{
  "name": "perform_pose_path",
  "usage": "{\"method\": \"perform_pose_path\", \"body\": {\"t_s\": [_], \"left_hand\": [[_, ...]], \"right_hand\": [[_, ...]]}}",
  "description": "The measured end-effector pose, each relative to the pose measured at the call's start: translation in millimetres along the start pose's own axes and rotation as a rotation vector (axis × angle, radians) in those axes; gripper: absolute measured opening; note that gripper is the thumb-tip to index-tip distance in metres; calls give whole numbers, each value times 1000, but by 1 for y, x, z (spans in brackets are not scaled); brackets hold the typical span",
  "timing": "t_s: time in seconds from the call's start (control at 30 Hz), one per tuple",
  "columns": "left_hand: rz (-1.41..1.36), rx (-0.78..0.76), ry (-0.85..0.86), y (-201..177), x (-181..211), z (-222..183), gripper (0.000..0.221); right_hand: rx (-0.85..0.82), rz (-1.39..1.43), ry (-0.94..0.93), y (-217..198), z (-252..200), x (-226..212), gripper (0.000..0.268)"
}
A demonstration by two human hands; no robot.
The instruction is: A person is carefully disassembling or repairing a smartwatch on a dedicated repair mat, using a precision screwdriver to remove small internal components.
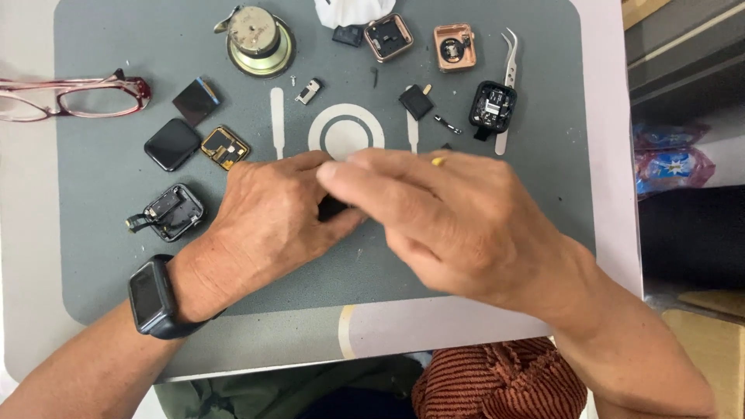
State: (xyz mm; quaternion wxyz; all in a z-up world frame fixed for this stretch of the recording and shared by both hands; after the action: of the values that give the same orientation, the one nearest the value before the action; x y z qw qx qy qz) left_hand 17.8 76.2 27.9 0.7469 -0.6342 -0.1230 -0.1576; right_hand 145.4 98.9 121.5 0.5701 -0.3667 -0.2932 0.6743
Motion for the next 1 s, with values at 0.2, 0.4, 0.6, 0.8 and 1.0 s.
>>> {"method": "perform_pose_path", "body": {"t_s": [0.2, 0.4, 0.6, 0.8, 1.0], "left_hand": [[-31, 54, 8, -8, 3, 0, 20], [-7, -1, -43, -1, -1, 1, 28], [-5, 21, 1, -3, 2, 1, 30], [-15, 5, -4, -4, 2, 0, 25], [22, -22, -13, -1, 0, 2, 34]], "right_hand": [[13, -129, -33, -1, 2, -6, 17], [-47, 0, -8, 4, 1, -6, 53], [-24, -81, 24, 1, 1, -1, 37], [-6, -50, -4, -1, 3, -6, 27], [-56, -3, 32, -3, 4, -2, 45]]}}
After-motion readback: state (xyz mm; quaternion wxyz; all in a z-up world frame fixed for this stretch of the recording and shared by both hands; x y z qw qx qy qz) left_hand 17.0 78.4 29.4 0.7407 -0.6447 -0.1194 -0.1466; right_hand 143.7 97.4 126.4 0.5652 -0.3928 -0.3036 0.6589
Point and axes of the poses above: each hand's wrist, its own z-axis towards the middle knuckle, its own y-axis out of the palm, x = y × z, the point moved 8 cm from there along z, towards the middle knuckle, and after that the axes turned 6 degrees about -y, right-handed, at the moved point
